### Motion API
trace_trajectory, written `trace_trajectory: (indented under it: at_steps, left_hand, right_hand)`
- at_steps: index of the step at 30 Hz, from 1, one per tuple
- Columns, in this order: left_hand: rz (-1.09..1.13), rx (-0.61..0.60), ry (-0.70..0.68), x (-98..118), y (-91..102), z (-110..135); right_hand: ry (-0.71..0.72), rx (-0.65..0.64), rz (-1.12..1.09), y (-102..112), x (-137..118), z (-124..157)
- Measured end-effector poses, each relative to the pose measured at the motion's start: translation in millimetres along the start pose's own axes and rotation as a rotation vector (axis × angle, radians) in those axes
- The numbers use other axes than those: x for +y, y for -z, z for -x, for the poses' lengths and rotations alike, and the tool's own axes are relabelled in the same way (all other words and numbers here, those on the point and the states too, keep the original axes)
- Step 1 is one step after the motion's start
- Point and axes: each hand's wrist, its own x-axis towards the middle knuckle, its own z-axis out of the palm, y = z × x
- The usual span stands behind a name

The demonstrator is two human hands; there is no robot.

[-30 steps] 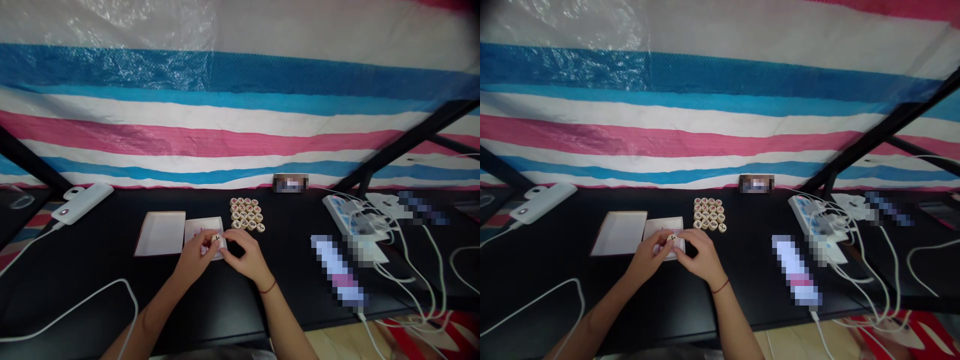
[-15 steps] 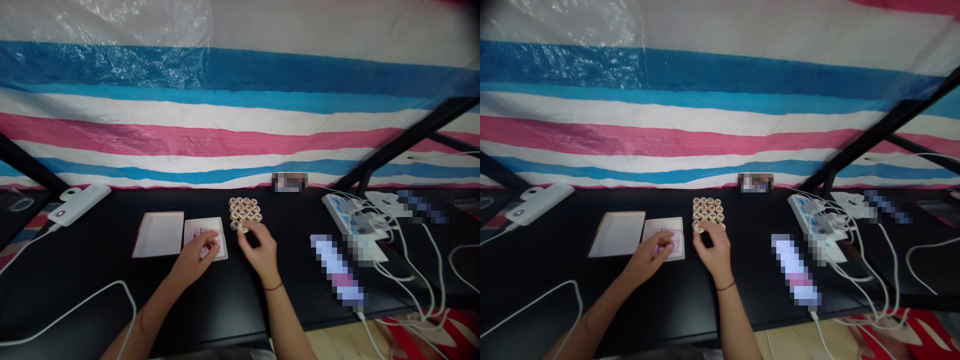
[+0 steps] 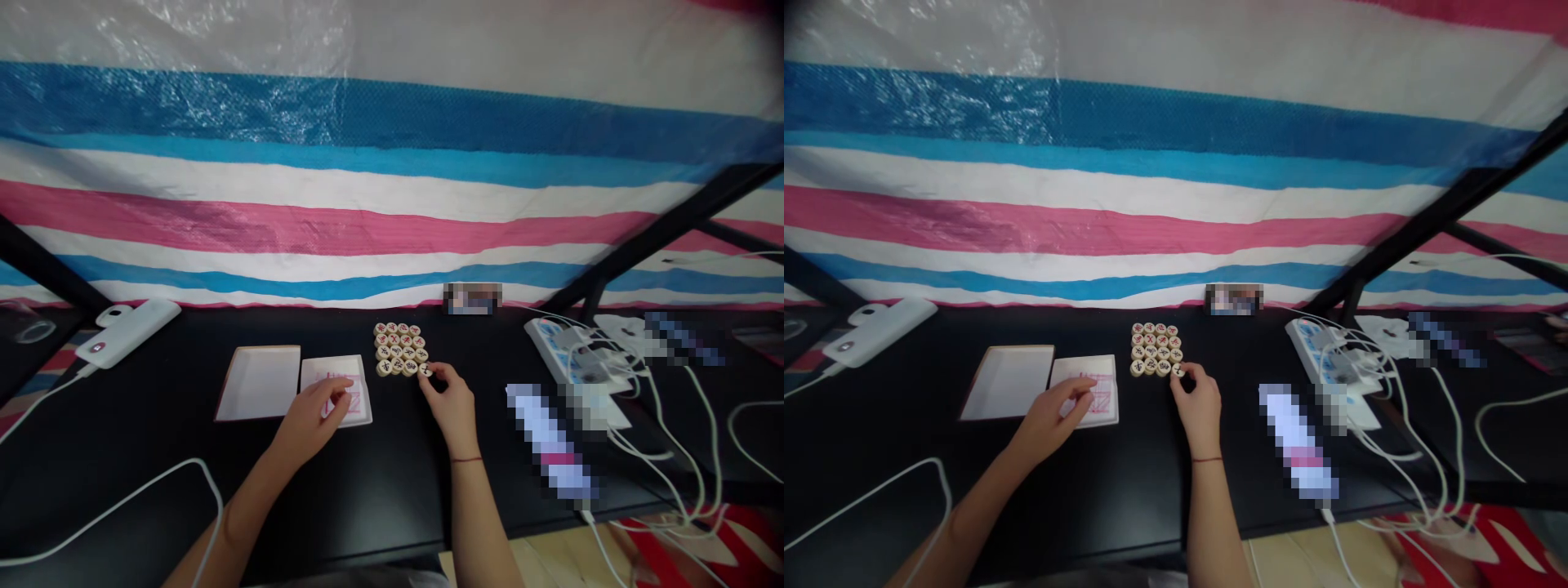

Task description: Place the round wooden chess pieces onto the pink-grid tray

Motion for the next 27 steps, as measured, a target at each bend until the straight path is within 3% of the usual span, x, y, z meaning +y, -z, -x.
trace_trajectory:
  at_steps: [10,27]
  left_hand:
    - [-0.005,-0.019,-0.001,0.9,-0.8,1.0]
    - [-0.025,-0.045,-0.007,-2.1,-3.2,1.1]
  right_hand:
    - [0.083,-0.005,0.098,-4.1,7.7,-0.3]
    - [0.063,-0.028,0.106,-6.5,5.8,-0.5]
